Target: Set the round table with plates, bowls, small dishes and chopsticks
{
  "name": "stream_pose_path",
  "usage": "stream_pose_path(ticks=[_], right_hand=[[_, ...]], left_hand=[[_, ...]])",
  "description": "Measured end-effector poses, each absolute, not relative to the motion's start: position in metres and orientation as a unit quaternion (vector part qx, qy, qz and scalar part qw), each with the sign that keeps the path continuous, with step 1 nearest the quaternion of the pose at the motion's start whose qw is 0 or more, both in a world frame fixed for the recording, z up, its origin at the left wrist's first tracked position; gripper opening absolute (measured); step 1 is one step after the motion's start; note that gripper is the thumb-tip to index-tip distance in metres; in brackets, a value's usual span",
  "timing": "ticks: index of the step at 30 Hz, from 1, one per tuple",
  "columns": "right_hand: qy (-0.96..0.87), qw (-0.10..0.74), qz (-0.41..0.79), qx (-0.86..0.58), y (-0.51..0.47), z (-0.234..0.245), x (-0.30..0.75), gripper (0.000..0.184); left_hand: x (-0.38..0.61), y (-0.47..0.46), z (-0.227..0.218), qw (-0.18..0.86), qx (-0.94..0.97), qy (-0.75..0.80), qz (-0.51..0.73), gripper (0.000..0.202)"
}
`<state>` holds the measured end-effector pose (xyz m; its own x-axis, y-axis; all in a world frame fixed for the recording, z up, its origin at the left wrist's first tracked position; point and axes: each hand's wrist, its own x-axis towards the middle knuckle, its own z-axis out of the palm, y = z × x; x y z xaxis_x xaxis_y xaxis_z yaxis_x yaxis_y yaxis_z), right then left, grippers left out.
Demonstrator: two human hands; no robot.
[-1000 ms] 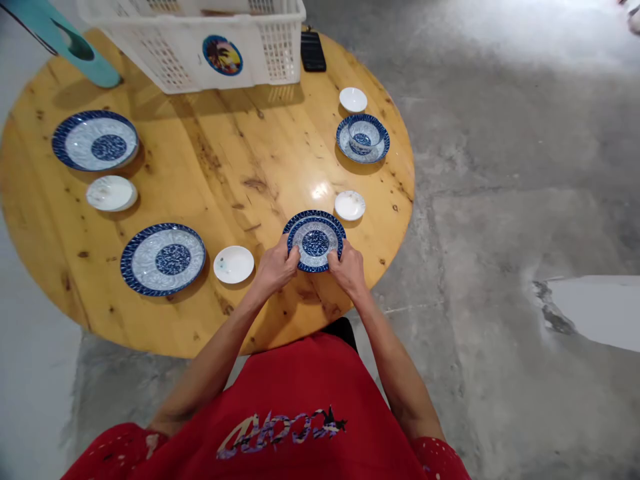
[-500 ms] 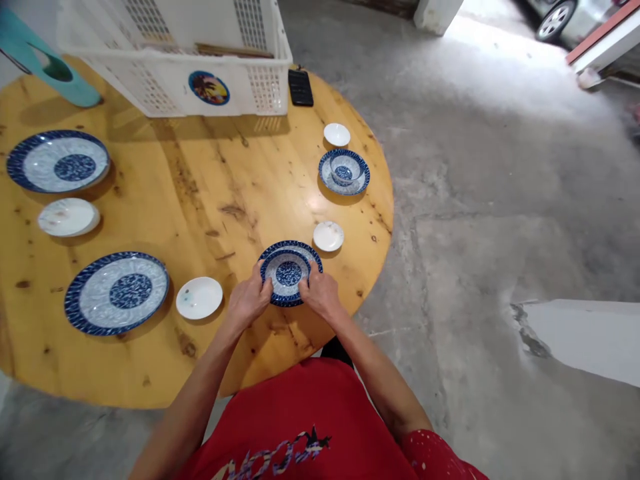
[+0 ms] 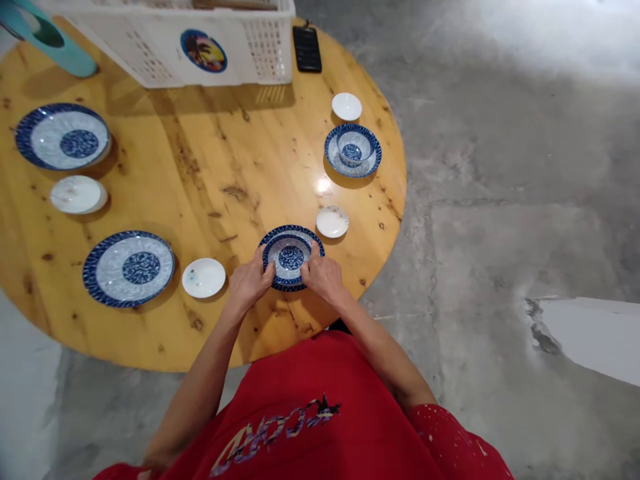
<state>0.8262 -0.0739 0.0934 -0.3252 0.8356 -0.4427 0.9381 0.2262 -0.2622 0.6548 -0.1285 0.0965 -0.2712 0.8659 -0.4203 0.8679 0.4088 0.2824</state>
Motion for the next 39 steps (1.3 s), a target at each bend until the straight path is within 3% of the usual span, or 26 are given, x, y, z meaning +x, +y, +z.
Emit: stream_pose_path(ticks=[4, 10, 15, 23, 27, 33, 39], right_hand=[[0.744, 0.052, -0.316, 0.587, -0.072, 0.082, 0.829, 0.056], [0.573, -0.142, -0.567, 0.574, -0.085, 0.061, 0.822, 0.035], [0.598, -0.211, -0.500, 0.590, -0.102, 0.063, 0.831, 0.025], [0.593, -0.270, -0.474, 0.592, -0.111, 0.082, 0.901, 0.026], [0.569, -0.273, -0.491, 0.601, -0.108, 0.078, 0.969, 0.028], [0.520, -0.252, -0.524, 0.625, -0.099, 0.088, 1.102, 0.051], [0.531, -0.252, -0.496, 0.639, -0.075, 0.108, 1.190, 0.042]], left_hand=[[0.646, -0.128, 0.089, 0.310, 0.525, 0.791, 0.044, 0.060], [0.643, -0.126, 0.064, 0.427, 0.476, 0.740, 0.209, 0.047], [0.653, -0.132, 0.072, 0.420, 0.488, 0.730, 0.230, 0.048], [0.721, -0.134, 0.100, 0.419, 0.505, 0.729, 0.198, 0.060], [0.790, -0.129, 0.097, 0.424, 0.513, 0.710, 0.231, 0.055], [0.922, -0.112, 0.090, 0.472, 0.500, 0.675, 0.266, 0.053], [1.008, -0.087, 0.098, 0.495, 0.507, 0.657, 0.258, 0.057]])
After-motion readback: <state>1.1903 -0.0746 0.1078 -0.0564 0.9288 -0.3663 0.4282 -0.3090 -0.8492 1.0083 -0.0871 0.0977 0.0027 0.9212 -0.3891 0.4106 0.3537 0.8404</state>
